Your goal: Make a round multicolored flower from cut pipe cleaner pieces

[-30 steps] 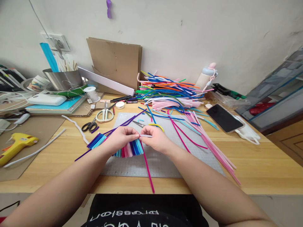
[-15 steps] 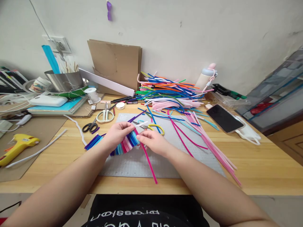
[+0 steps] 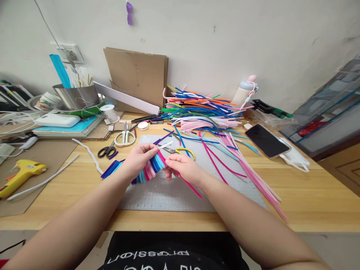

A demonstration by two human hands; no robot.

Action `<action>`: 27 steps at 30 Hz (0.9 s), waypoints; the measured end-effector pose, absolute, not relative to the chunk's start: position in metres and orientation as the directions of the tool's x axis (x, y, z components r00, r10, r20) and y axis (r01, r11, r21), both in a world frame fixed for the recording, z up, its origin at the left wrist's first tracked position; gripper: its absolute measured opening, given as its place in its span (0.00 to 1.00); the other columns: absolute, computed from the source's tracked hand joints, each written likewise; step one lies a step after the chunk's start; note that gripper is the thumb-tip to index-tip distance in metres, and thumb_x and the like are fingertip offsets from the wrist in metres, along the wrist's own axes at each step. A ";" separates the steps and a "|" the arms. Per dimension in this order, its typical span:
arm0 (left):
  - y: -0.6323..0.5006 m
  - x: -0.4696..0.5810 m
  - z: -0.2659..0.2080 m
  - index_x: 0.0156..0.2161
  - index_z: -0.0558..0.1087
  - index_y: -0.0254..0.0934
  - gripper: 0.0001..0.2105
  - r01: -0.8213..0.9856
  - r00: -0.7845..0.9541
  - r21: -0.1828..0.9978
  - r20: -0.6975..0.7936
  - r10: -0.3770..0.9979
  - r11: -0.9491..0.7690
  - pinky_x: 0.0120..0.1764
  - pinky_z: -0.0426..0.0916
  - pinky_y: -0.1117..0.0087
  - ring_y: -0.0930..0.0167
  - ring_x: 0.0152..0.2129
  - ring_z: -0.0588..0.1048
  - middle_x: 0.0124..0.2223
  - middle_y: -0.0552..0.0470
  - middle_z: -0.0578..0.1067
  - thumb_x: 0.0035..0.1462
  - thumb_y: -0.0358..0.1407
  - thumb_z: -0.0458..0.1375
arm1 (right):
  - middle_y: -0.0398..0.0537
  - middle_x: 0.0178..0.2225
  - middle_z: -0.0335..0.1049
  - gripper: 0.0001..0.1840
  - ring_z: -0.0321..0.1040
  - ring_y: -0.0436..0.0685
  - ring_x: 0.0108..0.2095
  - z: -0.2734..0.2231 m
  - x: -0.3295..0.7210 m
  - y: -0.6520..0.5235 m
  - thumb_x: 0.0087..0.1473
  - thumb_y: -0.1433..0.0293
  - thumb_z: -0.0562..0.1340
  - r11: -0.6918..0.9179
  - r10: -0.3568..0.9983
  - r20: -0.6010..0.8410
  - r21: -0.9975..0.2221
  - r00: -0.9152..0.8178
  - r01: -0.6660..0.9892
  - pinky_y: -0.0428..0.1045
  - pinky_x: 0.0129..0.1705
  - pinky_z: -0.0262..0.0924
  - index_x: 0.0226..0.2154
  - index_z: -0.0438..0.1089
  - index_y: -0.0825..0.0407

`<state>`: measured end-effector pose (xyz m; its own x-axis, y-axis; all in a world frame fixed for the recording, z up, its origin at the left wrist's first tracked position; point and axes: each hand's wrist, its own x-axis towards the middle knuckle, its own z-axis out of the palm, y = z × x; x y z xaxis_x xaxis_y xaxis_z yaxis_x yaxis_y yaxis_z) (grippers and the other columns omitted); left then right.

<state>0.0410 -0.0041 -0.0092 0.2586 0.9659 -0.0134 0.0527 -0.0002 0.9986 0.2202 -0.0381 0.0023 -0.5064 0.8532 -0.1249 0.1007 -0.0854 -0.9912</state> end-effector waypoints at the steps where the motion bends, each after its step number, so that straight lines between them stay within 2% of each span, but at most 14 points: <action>1: -0.004 0.041 -0.010 0.29 0.68 0.34 0.16 0.046 0.252 0.999 -0.009 0.968 -0.002 0.28 0.62 0.75 0.77 0.21 0.66 0.24 0.57 0.69 0.46 0.47 0.60 | 0.44 0.21 0.68 0.18 0.63 0.49 0.22 0.002 0.220 -0.038 0.53 0.57 0.56 -0.084 0.853 -0.117 -0.993 -0.509 0.089 0.46 0.25 0.53 0.23 0.65 0.54; 4: -0.004 0.043 -0.010 0.28 0.68 0.34 0.15 0.059 0.221 0.997 0.029 0.975 -0.043 0.29 0.62 0.75 0.77 0.21 0.66 0.25 0.58 0.69 0.47 0.46 0.60 | 0.44 0.22 0.67 0.19 0.63 0.50 0.23 0.000 0.220 -0.039 0.55 0.56 0.55 -0.004 0.848 -0.054 -0.995 -0.528 0.096 0.47 0.29 0.57 0.23 0.65 0.53; 8: -0.005 0.045 -0.011 0.28 0.68 0.34 0.13 0.115 0.186 0.987 0.088 0.979 -0.111 0.29 0.62 0.75 0.76 0.22 0.66 0.24 0.57 0.69 0.49 0.44 0.58 | 0.44 0.22 0.67 0.18 0.64 0.51 0.25 -0.004 0.218 -0.042 0.55 0.58 0.56 0.141 0.867 0.019 -0.968 -0.498 0.208 0.48 0.32 0.60 0.23 0.65 0.53; 10: -0.007 0.047 -0.011 0.29 0.68 0.34 0.12 0.132 0.164 0.984 0.098 0.981 -0.121 0.29 0.62 0.75 0.75 0.22 0.66 0.25 0.57 0.70 0.49 0.43 0.58 | 0.44 0.21 0.67 0.17 0.65 0.51 0.25 -0.007 0.216 -0.042 0.54 0.59 0.57 0.123 0.891 -0.004 -0.961 -0.453 0.249 0.48 0.32 0.60 0.22 0.65 0.53; 13: -0.008 0.048 -0.011 0.29 0.69 0.34 0.11 0.134 0.134 0.984 0.096 0.986 -0.114 0.30 0.62 0.74 0.75 0.23 0.67 0.25 0.56 0.71 0.49 0.42 0.58 | 0.45 0.21 0.68 0.18 0.65 0.50 0.22 -0.012 0.211 -0.043 0.54 0.58 0.56 0.009 0.900 -0.093 -0.973 -0.426 0.233 0.47 0.27 0.59 0.21 0.64 0.54; 17: -0.009 0.049 -0.014 0.28 0.69 0.34 0.11 0.108 0.119 0.987 0.108 0.987 -0.121 0.30 0.62 0.74 0.75 0.23 0.67 0.25 0.56 0.71 0.48 0.41 0.59 | 0.45 0.22 0.69 0.17 0.66 0.48 0.19 -0.017 0.206 -0.043 0.54 0.57 0.55 -0.160 0.882 -0.227 -0.968 -0.412 0.192 0.42 0.18 0.49 0.25 0.62 0.54; 27: -0.009 0.053 -0.020 0.27 0.71 0.34 0.10 0.124 0.009 0.989 0.085 0.996 -0.085 0.26 0.60 0.75 0.74 0.21 0.68 0.23 0.55 0.71 0.48 0.41 0.59 | 0.41 0.18 0.65 0.16 0.61 0.45 0.15 -0.021 0.201 -0.048 0.57 0.62 0.53 -0.063 0.927 -0.157 -0.961 -0.341 0.270 0.42 0.17 0.51 0.24 0.63 0.54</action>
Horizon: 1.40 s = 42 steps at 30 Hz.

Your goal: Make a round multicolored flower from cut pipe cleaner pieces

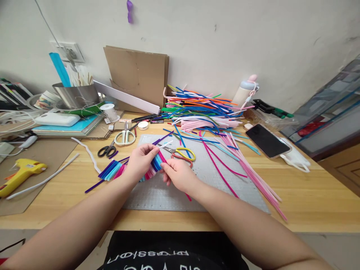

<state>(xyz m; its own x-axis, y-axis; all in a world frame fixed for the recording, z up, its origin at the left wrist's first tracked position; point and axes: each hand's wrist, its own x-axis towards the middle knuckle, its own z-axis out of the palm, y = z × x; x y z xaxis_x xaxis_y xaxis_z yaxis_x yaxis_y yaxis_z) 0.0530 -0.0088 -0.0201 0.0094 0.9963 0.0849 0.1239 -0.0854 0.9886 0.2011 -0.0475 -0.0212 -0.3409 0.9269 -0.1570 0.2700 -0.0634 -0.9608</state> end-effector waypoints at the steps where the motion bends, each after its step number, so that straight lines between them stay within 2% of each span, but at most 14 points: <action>1: -0.008 0.052 -0.019 0.27 0.71 0.34 0.11 0.118 0.014 0.990 0.075 0.997 -0.076 0.26 0.60 0.75 0.75 0.20 0.68 0.23 0.55 0.71 0.47 0.41 0.60 | 0.41 0.18 0.65 0.16 0.61 0.45 0.15 -0.022 0.201 -0.047 0.57 0.62 0.54 -0.049 0.930 -0.144 -0.961 -0.339 0.274 0.42 0.17 0.52 0.24 0.64 0.54; 6: -0.004 0.046 -0.012 0.27 0.71 0.32 0.15 -0.039 0.115 0.999 -0.018 0.993 0.023 0.26 0.62 0.75 0.76 0.18 0.66 0.22 0.56 0.71 0.42 0.45 0.64 | 0.45 0.23 0.69 0.19 0.66 0.49 0.20 -0.020 0.208 -0.044 0.57 0.56 0.52 -0.109 0.911 -0.143 -0.988 -0.386 0.109 0.42 0.15 0.52 0.28 0.63 0.54; 8: -0.003 0.044 -0.010 0.27 0.72 0.32 0.17 -0.097 0.136 0.993 -0.047 0.990 0.060 0.26 0.62 0.75 0.77 0.18 0.67 0.21 0.56 0.71 0.40 0.46 0.65 | 0.45 0.24 0.69 0.18 0.67 0.49 0.20 -0.015 0.212 -0.042 0.55 0.55 0.54 -0.141 0.908 -0.156 -0.988 -0.390 0.065 0.41 0.15 0.52 0.29 0.62 0.53; 12: -0.001 0.042 -0.010 0.27 0.72 0.32 0.17 -0.117 0.120 0.991 -0.051 0.991 0.066 0.26 0.62 0.75 0.77 0.18 0.67 0.22 0.55 0.72 0.40 0.46 0.65 | 0.42 0.21 0.69 0.14 0.65 0.47 0.18 -0.005 0.216 -0.040 0.50 0.58 0.60 -0.208 0.898 -0.198 -0.978 -0.393 0.018 0.41 0.17 0.53 0.28 0.60 0.52; 16: -0.001 0.042 -0.011 0.27 0.72 0.32 0.16 -0.128 0.123 0.990 -0.048 0.991 0.064 0.25 0.62 0.75 0.77 0.18 0.67 0.21 0.56 0.72 0.40 0.45 0.66 | 0.40 0.21 0.69 0.14 0.66 0.46 0.20 -0.005 0.218 -0.039 0.48 0.61 0.64 -0.259 0.886 -0.222 -0.965 -0.407 -0.037 0.42 0.22 0.59 0.29 0.62 0.53; 19: -0.001 0.042 -0.011 0.26 0.72 0.33 0.16 -0.172 0.141 0.982 -0.056 0.988 0.080 0.25 0.62 0.75 0.77 0.17 0.67 0.20 0.56 0.72 0.39 0.45 0.66 | 0.40 0.22 0.69 0.14 0.66 0.46 0.20 -0.009 0.218 -0.038 0.47 0.63 0.65 -0.286 0.873 -0.227 -0.955 -0.432 -0.075 0.42 0.23 0.60 0.30 0.62 0.53; 27: -0.002 0.043 -0.013 0.25 0.72 0.33 0.15 -0.243 0.176 0.957 -0.120 0.977 0.161 0.23 0.60 0.76 0.78 0.16 0.66 0.19 0.56 0.72 0.39 0.43 0.67 | 0.42 0.23 0.71 0.13 0.66 0.47 0.21 -0.009 0.217 -0.039 0.46 0.65 0.66 -0.225 0.894 -0.183 -0.973 -0.410 -0.056 0.43 0.24 0.57 0.30 0.63 0.53; 33: -0.001 0.044 -0.016 0.25 0.73 0.32 0.15 -0.265 0.184 0.943 -0.156 0.971 0.201 0.23 0.61 0.76 0.77 0.16 0.67 0.20 0.55 0.73 0.36 0.42 0.68 | 0.41 0.23 0.68 0.09 0.65 0.48 0.23 -0.010 0.216 -0.039 0.46 0.67 0.65 -0.075 0.918 -0.038 -0.994 -0.394 -0.079 0.45 0.28 0.58 0.28 0.65 0.53; 38: -0.003 0.045 -0.015 0.26 0.73 0.31 0.14 -0.285 0.258 0.925 -0.177 0.950 0.250 0.23 0.61 0.76 0.78 0.16 0.67 0.20 0.54 0.73 0.37 0.41 0.68 | 0.44 0.31 0.62 0.05 0.61 0.50 0.30 -0.015 0.220 -0.034 0.48 0.68 0.64 0.235 0.890 0.217 -0.972 -0.400 -0.005 0.46 0.28 0.58 0.26 0.67 0.51; 42: -0.006 0.044 -0.008 0.25 0.73 0.32 0.14 -0.312 0.316 0.900 -0.202 0.927 0.303 0.23 0.61 0.76 0.78 0.16 0.67 0.20 0.55 0.72 0.36 0.39 0.69 | 0.46 0.34 0.60 0.05 0.61 0.54 0.37 -0.013 0.224 -0.032 0.50 0.66 0.63 0.456 0.833 0.363 -0.878 -0.418 0.146 0.50 0.38 0.60 0.27 0.69 0.49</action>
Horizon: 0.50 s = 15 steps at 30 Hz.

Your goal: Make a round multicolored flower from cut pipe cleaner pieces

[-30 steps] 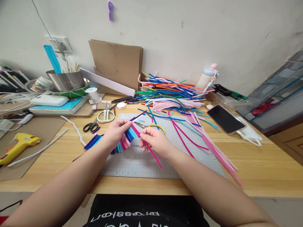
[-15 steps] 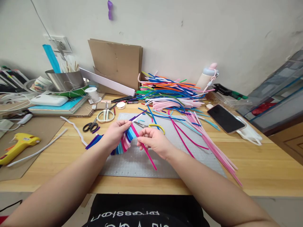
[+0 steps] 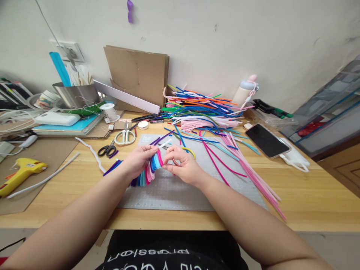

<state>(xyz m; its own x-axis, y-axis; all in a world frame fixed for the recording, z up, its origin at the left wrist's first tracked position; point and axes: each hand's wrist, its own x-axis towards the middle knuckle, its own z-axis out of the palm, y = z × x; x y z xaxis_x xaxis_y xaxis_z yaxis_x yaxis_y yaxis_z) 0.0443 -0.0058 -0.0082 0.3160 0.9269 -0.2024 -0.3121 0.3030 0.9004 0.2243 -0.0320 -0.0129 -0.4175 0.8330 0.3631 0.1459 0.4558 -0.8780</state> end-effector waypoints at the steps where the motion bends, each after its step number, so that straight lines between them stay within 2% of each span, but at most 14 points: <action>1: -0.006 0.044 -0.006 0.25 0.72 0.32 0.14 -0.317 0.323 0.898 -0.199 0.925 0.304 0.23 0.61 0.76 0.78 0.16 0.67 0.20 0.55 0.72 0.36 0.39 0.69 | 0.46 0.34 0.60 0.05 0.62 0.55 0.38 -0.011 0.225 -0.033 0.50 0.66 0.63 0.487 0.823 0.380 -0.855 -0.422 0.180 0.51 0.39 0.60 0.27 0.69 0.49; 4: -0.008 0.040 0.002 0.24 0.70 0.32 0.14 -0.327 0.330 0.901 -0.173 0.928 0.284 0.22 0.61 0.77 0.79 0.15 0.66 0.19 0.57 0.70 0.36 0.38 0.69 | 0.47 0.33 0.63 0.06 0.62 0.54 0.35 -0.002 0.226 -0.039 0.51 0.64 0.63 0.529 0.822 0.423 -0.816 -0.382 0.234 0.50 0.36 0.59 0.30 0.69 0.49; 6: -0.008 0.037 0.006 0.24 0.70 0.32 0.14 -0.323 0.330 0.908 -0.154 0.931 0.265 0.21 0.60 0.77 0.80 0.14 0.65 0.19 0.58 0.69 0.38 0.39 0.68 | 0.45 0.26 0.64 0.11 0.61 0.51 0.27 0.004 0.226 -0.045 0.53 0.62 0.61 0.463 0.871 0.382 -0.849 -0.308 0.255 0.48 0.30 0.58 0.25 0.66 0.51; 8: -0.009 0.034 0.008 0.25 0.69 0.33 0.14 -0.307 0.333 0.922 -0.128 0.934 0.235 0.20 0.59 0.78 0.80 0.14 0.64 0.19 0.58 0.67 0.41 0.40 0.67 | 0.42 0.15 0.59 0.23 0.57 0.48 0.18 0.008 0.225 -0.050 0.56 0.57 0.56 0.259 0.938 0.185 -0.936 -0.295 0.238 0.46 0.22 0.53 0.17 0.62 0.52; 10: -0.009 0.032 0.008 0.26 0.69 0.33 0.14 -0.284 0.338 0.939 -0.090 0.937 0.193 0.21 0.59 0.78 0.80 0.14 0.63 0.19 0.59 0.66 0.44 0.41 0.66 | 0.42 0.10 0.58 0.30 0.55 0.46 0.11 0.011 0.225 -0.054 0.57 0.52 0.51 -0.056 0.906 -0.129 -0.981 -0.403 0.187 0.44 0.15 0.47 0.12 0.60 0.53; 12: -0.010 0.030 0.009 0.27 0.69 0.33 0.13 -0.260 0.336 0.955 -0.050 0.940 0.143 0.22 0.59 0.78 0.80 0.16 0.63 0.21 0.58 0.66 0.46 0.42 0.64 | 0.46 0.12 0.65 0.32 0.57 0.46 0.09 0.013 0.224 -0.055 0.56 0.50 0.50 -0.331 0.758 -0.358 -0.931 -0.545 0.151 0.42 0.11 0.43 0.15 0.65 0.56; 15: -0.011 0.029 0.011 0.28 0.69 0.33 0.13 -0.226 0.329 0.971 0.000 0.944 0.079 0.23 0.59 0.78 0.79 0.18 0.63 0.22 0.58 0.66 0.47 0.42 0.63 | 0.49 0.17 0.71 0.29 0.62 0.47 0.10 0.015 0.222 -0.056 0.56 0.51 0.51 -0.511 0.629 -0.449 -0.854 -0.635 0.097 0.40 0.09 0.44 0.26 0.71 0.60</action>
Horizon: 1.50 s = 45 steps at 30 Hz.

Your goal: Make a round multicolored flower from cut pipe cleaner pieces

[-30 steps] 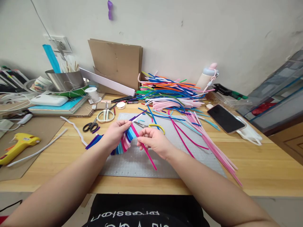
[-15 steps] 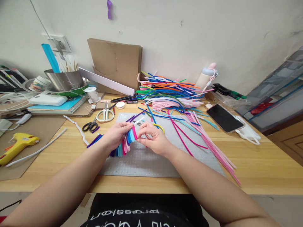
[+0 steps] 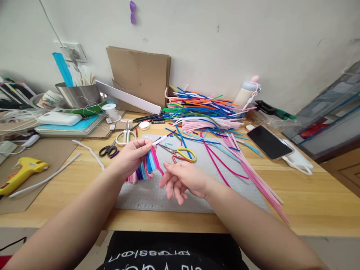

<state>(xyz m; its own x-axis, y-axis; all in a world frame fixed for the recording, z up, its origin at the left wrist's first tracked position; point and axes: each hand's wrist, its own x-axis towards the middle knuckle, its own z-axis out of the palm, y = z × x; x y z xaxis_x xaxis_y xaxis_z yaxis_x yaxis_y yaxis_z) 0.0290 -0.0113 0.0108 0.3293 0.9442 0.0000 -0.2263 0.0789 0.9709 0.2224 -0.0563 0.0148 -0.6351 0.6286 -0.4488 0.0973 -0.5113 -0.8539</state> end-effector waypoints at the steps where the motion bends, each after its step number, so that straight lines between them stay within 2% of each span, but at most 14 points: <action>1: -0.012 0.029 0.012 0.27 0.69 0.34 0.13 -0.215 0.332 0.974 0.011 0.943 0.064 0.24 0.59 0.78 0.79 0.18 0.63 0.23 0.58 0.66 0.47 0.41 0.63 | 0.49 0.18 0.72 0.28 0.63 0.47 0.10 0.015 0.221 -0.056 0.57 0.52 0.51 -0.542 0.617 -0.460 -0.836 -0.638 0.078 0.40 0.09 0.44 0.28 0.72 0.60; 4: -0.014 0.029 0.014 0.27 0.69 0.34 0.12 -0.191 0.372 0.981 0.027 0.928 0.048 0.24 0.59 0.78 0.79 0.19 0.63 0.23 0.57 0.66 0.47 0.41 0.63 | 0.48 0.16 0.71 0.25 0.63 0.47 0.10 0.015 0.218 -0.057 0.59 0.57 0.51 -0.624 0.605 -0.495 -0.781 -0.623 0.016 0.39 0.07 0.40 0.29 0.71 0.60; 9: -0.015 0.029 0.015 0.28 0.70 0.34 0.11 -0.142 0.422 0.989 0.022 0.906 0.041 0.25 0.59 0.77 0.78 0.20 0.63 0.24 0.56 0.67 0.47 0.41 0.63 | 0.39 0.12 0.64 0.19 0.52 0.42 0.06 0.011 0.214 -0.058 0.58 0.63 0.53 -0.755 0.586 -0.575 -0.642 -0.570 -0.128 0.39 0.07 0.36 0.19 0.62 0.55; 11: -0.015 0.029 0.014 0.27 0.71 0.34 0.11 -0.099 0.428 0.994 0.012 0.904 0.034 0.26 0.59 0.77 0.78 0.20 0.63 0.23 0.56 0.67 0.47 0.41 0.63 | 0.37 0.12 0.62 0.18 0.51 0.41 0.06 0.009 0.214 -0.058 0.57 0.64 0.54 -0.755 0.597 -0.577 -0.638 -0.558 -0.148 0.39 0.07 0.37 0.19 0.59 0.54; 14: -0.012 0.030 0.012 0.27 0.72 0.34 0.12 -0.072 0.411 0.997 -0.008 0.912 0.041 0.28 0.61 0.76 0.78 0.20 0.65 0.24 0.56 0.69 0.46 0.42 0.64 | 0.39 0.15 0.66 0.12 0.59 0.45 0.08 0.006 0.212 -0.058 0.55 0.64 0.55 -0.620 0.709 -0.470 -0.771 -0.526 -0.146 0.39 0.08 0.37 0.25 0.60 0.53; 18: -0.010 0.032 0.008 0.28 0.73 0.33 0.12 -0.032 0.391 0.996 -0.061 0.918 0.080 0.35 0.64 0.73 0.75 0.27 0.69 0.31 0.51 0.74 0.44 0.41 0.65 | 0.40 0.16 0.68 0.11 0.63 0.47 0.10 0.006 0.209 -0.059 0.55 0.62 0.53 -0.446 0.771 -0.375 -0.895 -0.515 -0.017 0.39 0.09 0.38 0.28 0.58 0.52; 20: -0.010 0.033 0.007 0.27 0.73 0.33 0.12 -0.008 0.406 0.993 -0.102 0.908 0.115 0.35 0.64 0.73 0.74 0.28 0.70 0.32 0.50 0.74 0.43 0.41 0.65 | 0.39 0.15 0.67 0.10 0.63 0.47 0.10 0.006 0.207 -0.059 0.55 0.63 0.51 -0.411 0.762 -0.381 -0.909 -0.524 0.063 0.39 0.09 0.39 0.27 0.57 0.52; 22: -0.011 0.035 0.006 0.27 0.73 0.33 0.13 0.007 0.420 0.989 -0.136 0.897 0.147 0.32 0.63 0.74 0.75 0.25 0.69 0.29 0.52 0.73 0.42 0.42 0.66 | 0.39 0.15 0.66 0.09 0.63 0.46 0.11 0.005 0.206 -0.059 0.55 0.65 0.51 -0.378 0.754 -0.382 -0.918 -0.535 0.122 0.39 0.10 0.39 0.26 0.57 0.52; 25: -0.011 0.035 0.005 0.27 0.72 0.33 0.13 0.002 0.430 0.988 -0.138 0.892 0.152 0.30 0.62 0.74 0.75 0.23 0.68 0.25 0.54 0.72 0.41 0.42 0.66 | 0.39 0.16 0.66 0.09 0.63 0.46 0.12 0.000 0.206 -0.057 0.54 0.65 0.51 -0.342 0.764 -0.369 -0.927 -0.530 0.153 0.39 0.11 0.40 0.27 0.58 0.52; 31: -0.005 0.033 0.000 0.28 0.72 0.34 0.13 0.070 0.328 0.998 -0.018 0.944 -0.005 0.32 0.63 0.73 0.75 0.24 0.69 0.27 0.54 0.73 0.46 0.44 0.63 | 0.44 0.17 0.68 0.27 0.63 0.46 0.12 -0.010 0.208 -0.051 0.56 0.48 0.47 -0.345 0.808 -0.344 -0.934 -0.479 0.090 0.39 0.10 0.41 0.26 0.61 0.54; 36: -0.004 0.033 0.000 0.29 0.73 0.33 0.13 0.139 0.255 0.983 0.077 0.964 -0.116 0.32 0.63 0.73 0.74 0.25 0.69 0.29 0.53 0.73 0.47 0.44 0.62 | 0.42 0.17 0.68 0.22 0.63 0.46 0.12 -0.013 0.207 -0.050 0.55 0.52 0.53 -0.307 0.832 -0.335 -0.942 -0.442 0.135 0.39 0.10 0.42 0.28 0.63 0.55; 41: -0.005 0.034 0.001 0.29 0.73 0.33 0.14 0.159 0.243 0.983 0.046 0.969 -0.087 0.31 0.63 0.73 0.74 0.25 0.69 0.27 0.52 0.73 0.47 0.45 0.62 | 0.40 0.18 0.67 0.18 0.62 0.45 0.12 -0.017 0.206 -0.050 0.58 0.57 0.51 -0.188 0.860 -0.244 -0.968 -0.448 0.165 0.40 0.12 0.44 0.26 0.59 0.53; 45: -0.004 0.034 -0.002 0.28 0.73 0.32 0.15 0.105 0.270 0.994 0.010 0.963 -0.039 0.31 0.63 0.73 0.74 0.24 0.68 0.27 0.52 0.73 0.46 0.45 0.62 | 0.40 0.19 0.66 0.17 0.63 0.45 0.14 -0.023 0.208 -0.051 0.59 0.59 0.50 -0.077 0.876 -0.162 -0.977 -0.454 0.199 0.41 0.16 0.50 0.25 0.59 0.53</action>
<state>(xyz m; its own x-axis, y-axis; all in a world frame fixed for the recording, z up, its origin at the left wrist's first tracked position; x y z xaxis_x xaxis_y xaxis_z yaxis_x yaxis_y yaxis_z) 0.0338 -0.0039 -0.0021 0.2698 0.9629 0.0095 0.1050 -0.0392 0.9937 0.2078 -0.0510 -0.0230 -0.4537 0.8764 -0.1616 0.1992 -0.0770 -0.9769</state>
